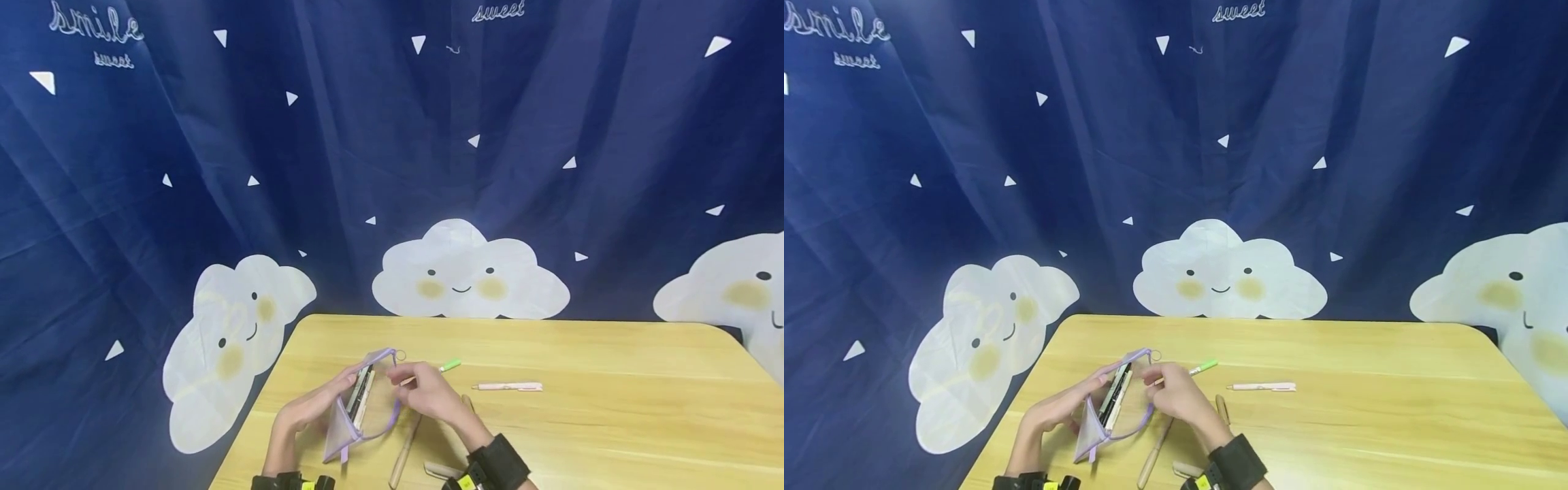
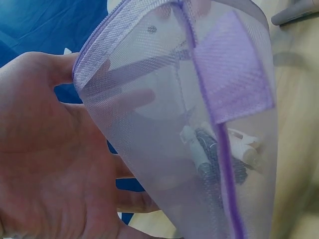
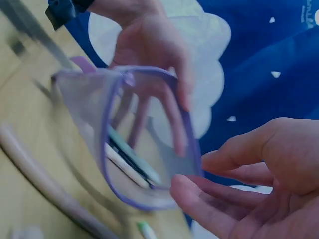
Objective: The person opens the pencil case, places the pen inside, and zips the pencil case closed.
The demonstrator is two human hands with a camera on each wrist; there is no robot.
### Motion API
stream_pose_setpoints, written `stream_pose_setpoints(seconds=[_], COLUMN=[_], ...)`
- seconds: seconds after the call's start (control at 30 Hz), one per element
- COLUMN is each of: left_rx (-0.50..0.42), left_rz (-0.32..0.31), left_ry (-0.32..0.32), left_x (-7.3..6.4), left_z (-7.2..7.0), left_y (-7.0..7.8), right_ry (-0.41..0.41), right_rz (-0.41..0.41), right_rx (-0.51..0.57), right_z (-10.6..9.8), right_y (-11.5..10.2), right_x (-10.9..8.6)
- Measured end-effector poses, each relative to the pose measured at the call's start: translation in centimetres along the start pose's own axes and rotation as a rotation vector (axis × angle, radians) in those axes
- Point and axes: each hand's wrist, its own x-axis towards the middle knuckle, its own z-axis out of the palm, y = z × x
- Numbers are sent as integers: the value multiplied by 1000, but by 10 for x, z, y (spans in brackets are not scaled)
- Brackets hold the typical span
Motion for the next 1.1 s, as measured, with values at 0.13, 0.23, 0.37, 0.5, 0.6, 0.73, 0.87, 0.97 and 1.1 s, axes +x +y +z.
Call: stream_pose_setpoints(seconds=[0.13, 0.23, 0.37, 0.5, 0.6, 0.73, 0.87, 0.97, 1.1], left_rx=[1, 10, 5, 10, 17, 16, 11, 14, 19], left_rz=[7, -26, -23, -41, -52, -53, -56, -55, -56], left_ry=[-12, 4, 2, 19, 32, 37, 41, 41, 36], left_x=[2, 2, 3, 1, -1, -2, -3, -2, -1], left_z=[-2, -4, -6, -4, -2, -2, -3, -3, -2], left_y=[2, 4, 5, 3, 1, -1, -2, -2, -3], right_ry=[32, 73, 171, 292, 376, 433, 406, 390, 368], right_rz=[-52, -80, -96, -169, -268, -341, -307, -254, -208], right_rx=[-102, -147, -237, -399, -488, -559, -582, -592, -642], right_z=[-26, -47, -74, -95, -106, -113, -112, -111, -111], right_y=[-1, 0, 6, 21, 36, 58, 77, 88, 103], right_x=[-14, -27, -45, -62, -70, -72, -71, -70, -69])
